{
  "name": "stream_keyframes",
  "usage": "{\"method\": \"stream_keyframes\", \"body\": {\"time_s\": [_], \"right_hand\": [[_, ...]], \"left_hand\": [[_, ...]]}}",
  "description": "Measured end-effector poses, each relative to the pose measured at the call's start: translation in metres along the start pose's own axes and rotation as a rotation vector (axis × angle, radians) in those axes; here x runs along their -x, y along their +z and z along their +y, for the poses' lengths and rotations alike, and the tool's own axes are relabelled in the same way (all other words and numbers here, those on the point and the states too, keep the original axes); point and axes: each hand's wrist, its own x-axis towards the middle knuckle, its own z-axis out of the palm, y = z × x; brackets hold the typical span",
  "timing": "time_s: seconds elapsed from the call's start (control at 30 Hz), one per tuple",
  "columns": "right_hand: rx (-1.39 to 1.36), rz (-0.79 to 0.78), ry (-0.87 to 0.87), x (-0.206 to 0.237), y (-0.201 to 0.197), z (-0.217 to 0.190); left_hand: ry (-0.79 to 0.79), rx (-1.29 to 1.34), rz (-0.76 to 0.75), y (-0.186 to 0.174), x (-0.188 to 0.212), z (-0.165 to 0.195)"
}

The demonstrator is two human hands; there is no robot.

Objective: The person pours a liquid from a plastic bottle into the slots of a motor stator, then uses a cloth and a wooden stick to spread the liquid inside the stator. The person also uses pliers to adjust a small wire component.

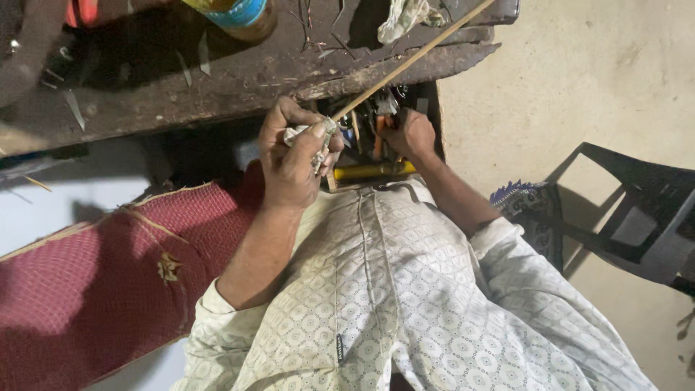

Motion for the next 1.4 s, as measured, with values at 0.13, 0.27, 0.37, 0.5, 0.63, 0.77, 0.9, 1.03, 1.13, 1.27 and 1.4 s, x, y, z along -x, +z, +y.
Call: {"method": "stream_keyframes", "body": {"time_s": [0.13, 0.27, 0.37, 0.5, 0.63, 0.77, 0.9, 1.03, 1.13, 1.27, 1.4], "right_hand": [[-0.376, 0.114, -0.083, 0.023, -0.003, 0.027], [-1.099, 0.011, -0.058, 0.039, -0.011, 0.049], [-1.065, 0.062, -0.233, 0.064, -0.028, 0.041], [-1.309, -0.100, -0.157, 0.091, -0.068, 0.007], [-1.593, -0.373, -0.029, 0.131, -0.100, -0.012], [-1.402, -0.583, -0.355, 0.162, -0.113, -0.019], [-0.610, -0.090, -0.653, 0.166, -0.125, -0.042], [0.042, 0.428, -0.778, 0.162, -0.145, -0.067], [0.177, 0.469, -0.753, 0.164, -0.159, -0.075], [0.327, 0.521, -0.766, 0.162, -0.169, -0.073], [0.374, 0.580, -0.814, 0.159, -0.170, -0.070]], "left_hand": [[0.008, 0.010, -0.001, 0.002, 0.000, 0.006], [-0.005, 0.076, -0.002, 0.006, -0.004, 0.006], [-0.022, 0.088, 0.019, 0.009, -0.006, 0.006], [0.051, 0.012, 0.013, 0.014, -0.008, 0.009], [0.118, -0.116, 0.031, 0.018, -0.006, 0.012], [0.215, -0.188, 0.029, 0.017, -0.005, 0.014], [0.260, -0.189, 0.082, 0.015, -0.002, 0.012], [0.397, -0.359, 0.084, 0.014, 0.000, 0.011], [0.323, -0.288, 0.085, 0.014, 0.002, 0.014], [0.334, -0.293, 0.070, 0.015, 0.002, 0.017], [0.334, -0.303, 0.080, 0.016, 0.003, 0.018]]}}
